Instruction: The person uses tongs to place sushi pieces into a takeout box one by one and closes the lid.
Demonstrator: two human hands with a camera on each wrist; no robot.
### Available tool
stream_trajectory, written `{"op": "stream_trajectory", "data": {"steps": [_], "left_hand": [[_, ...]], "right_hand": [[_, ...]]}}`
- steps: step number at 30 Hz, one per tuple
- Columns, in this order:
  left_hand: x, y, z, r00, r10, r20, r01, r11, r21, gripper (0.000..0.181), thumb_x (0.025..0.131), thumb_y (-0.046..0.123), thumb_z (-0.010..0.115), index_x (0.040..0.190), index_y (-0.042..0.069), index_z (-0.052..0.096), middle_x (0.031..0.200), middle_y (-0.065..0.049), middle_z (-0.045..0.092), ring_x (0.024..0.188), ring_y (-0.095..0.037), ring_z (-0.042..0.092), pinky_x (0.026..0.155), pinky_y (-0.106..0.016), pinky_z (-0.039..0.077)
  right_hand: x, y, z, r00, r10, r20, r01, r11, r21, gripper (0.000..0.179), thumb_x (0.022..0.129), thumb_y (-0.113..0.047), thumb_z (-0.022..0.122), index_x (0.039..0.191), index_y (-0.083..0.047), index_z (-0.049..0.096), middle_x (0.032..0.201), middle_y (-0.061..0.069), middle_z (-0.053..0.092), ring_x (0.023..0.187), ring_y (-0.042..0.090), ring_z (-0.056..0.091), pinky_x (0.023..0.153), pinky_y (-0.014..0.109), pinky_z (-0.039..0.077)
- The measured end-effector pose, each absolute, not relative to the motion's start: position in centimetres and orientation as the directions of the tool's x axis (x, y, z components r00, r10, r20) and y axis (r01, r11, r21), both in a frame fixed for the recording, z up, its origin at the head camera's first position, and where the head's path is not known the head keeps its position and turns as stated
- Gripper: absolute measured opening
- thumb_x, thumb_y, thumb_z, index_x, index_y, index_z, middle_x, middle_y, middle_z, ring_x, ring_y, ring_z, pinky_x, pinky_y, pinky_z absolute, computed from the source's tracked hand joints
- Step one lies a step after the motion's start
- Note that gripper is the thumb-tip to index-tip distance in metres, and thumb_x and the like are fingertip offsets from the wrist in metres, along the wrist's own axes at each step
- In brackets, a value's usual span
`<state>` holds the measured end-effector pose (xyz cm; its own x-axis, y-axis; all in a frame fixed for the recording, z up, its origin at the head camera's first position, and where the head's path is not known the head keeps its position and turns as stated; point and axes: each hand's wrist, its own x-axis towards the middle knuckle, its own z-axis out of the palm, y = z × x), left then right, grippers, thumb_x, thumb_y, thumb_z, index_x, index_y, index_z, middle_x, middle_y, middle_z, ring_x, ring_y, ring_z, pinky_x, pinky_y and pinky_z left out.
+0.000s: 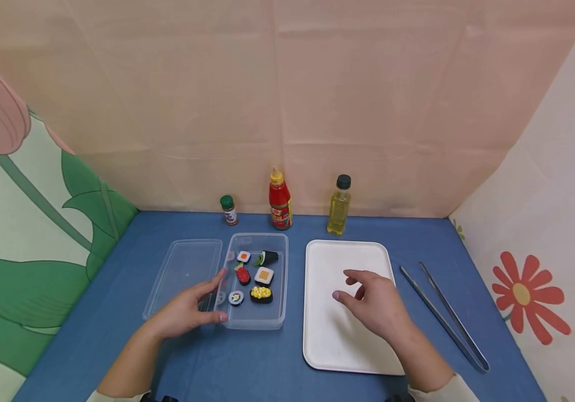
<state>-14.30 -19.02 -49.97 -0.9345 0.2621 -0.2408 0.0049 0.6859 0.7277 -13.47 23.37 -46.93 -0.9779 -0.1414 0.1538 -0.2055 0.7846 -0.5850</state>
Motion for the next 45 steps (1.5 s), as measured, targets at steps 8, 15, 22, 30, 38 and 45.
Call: {"op": "stream_trajectory", "data": {"steps": [8, 15, 22, 30, 38, 45], "left_hand": [[-14.2, -19.1, -50.0, -0.937, 0.260, -0.235, 0.014, 0.697, 0.717, 0.105, 0.080, 0.049, 0.088, 0.165, 0.029, 0.030, 0.155, -0.019, 0.048, 0.145, -0.044, 0.041, 0.113, -0.068, 0.033], [-14.1, -19.1, -49.9, -0.936, 0.266, -0.231, 0.014, 0.684, 0.730, 0.103, 0.082, 0.047, 0.088, 0.165, 0.031, 0.029, 0.154, -0.017, 0.049, 0.145, -0.041, 0.042, 0.113, -0.067, 0.033], [-14.1, -19.3, -49.9, -0.938, 0.280, -0.207, 0.044, 0.685, 0.727, 0.100, 0.083, 0.047, 0.086, 0.165, 0.031, 0.031, 0.150, -0.015, 0.054, 0.141, -0.038, 0.048, 0.113, -0.065, 0.036], [-13.7, -20.5, -49.7, -0.941, 0.312, -0.130, 0.118, 0.664, 0.739, 0.100, 0.086, 0.043, 0.086, 0.166, 0.024, 0.028, 0.153, -0.007, 0.053, 0.138, -0.035, 0.052, 0.111, -0.063, 0.039], [-13.3, -22.8, -48.9, -0.960, 0.268, -0.081, 0.130, 0.684, 0.718, 0.100, 0.086, 0.040, 0.086, 0.165, 0.018, 0.030, 0.153, -0.012, 0.052, 0.138, -0.039, 0.050, 0.110, -0.066, 0.038], [-13.0, -25.1, -49.0, -0.970, 0.244, 0.013, 0.177, 0.665, 0.726, 0.096, 0.088, 0.035, 0.085, 0.164, 0.009, 0.031, 0.157, -0.021, 0.047, 0.135, -0.045, 0.051, 0.110, -0.067, 0.037]], "right_hand": [[-13.9, 20.4, -46.9, -0.970, -0.195, 0.144, -0.242, 0.743, -0.624, 0.051, 0.084, -0.034, 0.088, 0.129, -0.013, 0.074, 0.107, 0.002, 0.075, 0.071, 0.007, 0.061, 0.056, 0.027, 0.050], [-13.9, 17.9, -46.6, -0.962, -0.239, 0.132, -0.266, 0.714, -0.647, 0.051, 0.084, -0.033, 0.089, 0.129, -0.015, 0.074, 0.107, 0.001, 0.075, 0.072, 0.005, 0.061, 0.055, 0.026, 0.050], [-13.9, 15.5, -46.6, -0.949, -0.290, 0.121, -0.296, 0.695, -0.655, 0.049, 0.083, -0.030, 0.090, 0.127, -0.014, 0.075, 0.106, -0.001, 0.075, 0.072, 0.005, 0.060, 0.054, 0.025, 0.052], [-13.9, 12.9, -46.1, -0.913, -0.384, 0.135, -0.369, 0.640, -0.674, 0.048, 0.085, -0.034, 0.087, 0.126, -0.012, 0.075, 0.105, -0.002, 0.074, 0.071, 0.006, 0.058, 0.052, 0.025, 0.051], [-13.4, 9.5, -44.9, -0.861, -0.489, 0.141, -0.445, 0.588, -0.676, 0.048, 0.087, -0.036, 0.085, 0.128, -0.013, 0.075, 0.103, -0.004, 0.073, 0.071, 0.003, 0.057, 0.055, 0.023, 0.051], [-13.2, 5.9, -45.0, -0.823, -0.551, 0.137, -0.475, 0.536, -0.698, 0.049, 0.089, -0.037, 0.084, 0.130, -0.013, 0.073, 0.101, -0.008, 0.072, 0.065, 0.000, 0.056, 0.057, 0.020, 0.050]]}}
